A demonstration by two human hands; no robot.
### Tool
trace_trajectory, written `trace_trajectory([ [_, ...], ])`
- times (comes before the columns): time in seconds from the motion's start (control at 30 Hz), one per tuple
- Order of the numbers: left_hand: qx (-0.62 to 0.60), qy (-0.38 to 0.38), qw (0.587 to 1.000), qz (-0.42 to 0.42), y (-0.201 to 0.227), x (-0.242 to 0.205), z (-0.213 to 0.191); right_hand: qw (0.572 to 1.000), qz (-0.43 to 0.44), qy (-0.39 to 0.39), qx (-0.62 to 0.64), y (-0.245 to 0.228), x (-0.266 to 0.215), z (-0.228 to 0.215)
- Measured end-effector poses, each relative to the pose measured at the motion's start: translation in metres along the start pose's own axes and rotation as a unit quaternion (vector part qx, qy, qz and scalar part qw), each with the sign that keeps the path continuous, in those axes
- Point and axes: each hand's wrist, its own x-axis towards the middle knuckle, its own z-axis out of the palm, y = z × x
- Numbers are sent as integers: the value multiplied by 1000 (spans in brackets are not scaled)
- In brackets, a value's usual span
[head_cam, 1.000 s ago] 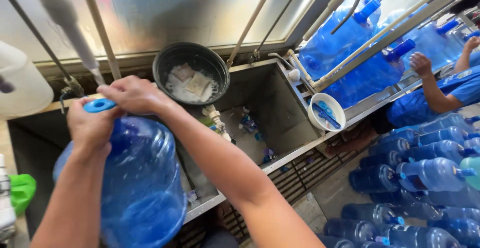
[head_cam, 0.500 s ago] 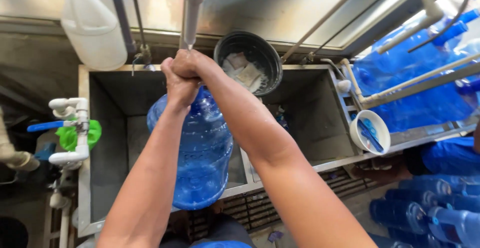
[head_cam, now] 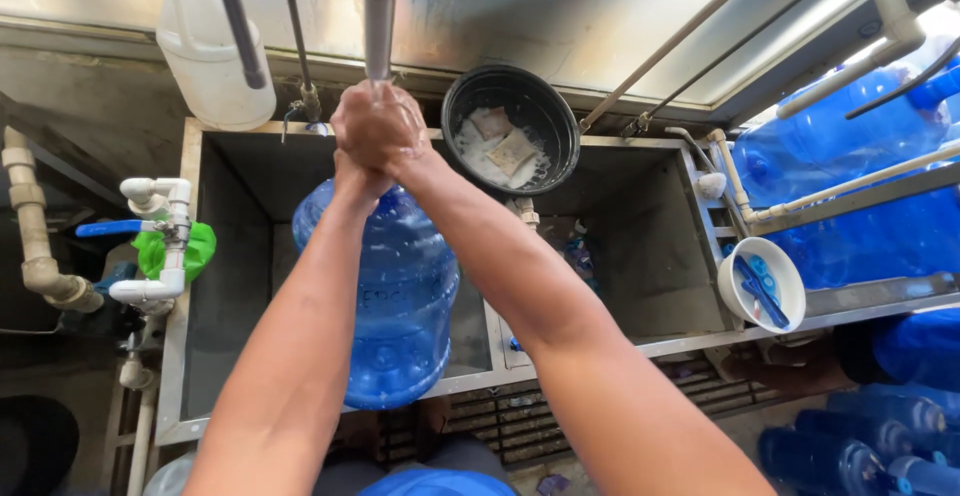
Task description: The person fills large blue water jugs with water from a tap, then scrubs the exterior of the jugs with a white cloth. They place the cleaned jugs on the floor among other jugs.
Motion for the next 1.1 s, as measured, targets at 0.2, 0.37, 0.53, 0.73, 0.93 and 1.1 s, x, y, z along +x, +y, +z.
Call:
trace_trajectory([
  [0.2,68,-35,997,-20,6,18,3,474,562,-154,660,2,-139,13],
  [0.37,213,-65,974,-49,11,18,1,-393,800,-132,434,-53,-382,-20],
  [0.53,177,-112,976,-64,45,1,-16,-402,875,-112,247,26,-577,-25],
  [0.73,4,118,992,-50,30,8,-10,-389,888,-36,243,137,-652,-5],
  [0.93,-240,91,957,135,21,44,-58,-383,743,-171,521,100,-457,-82],
  [1.1,-257,296,916,91,58,7,-101,-442,460,-329,696,21,-299,-186],
])
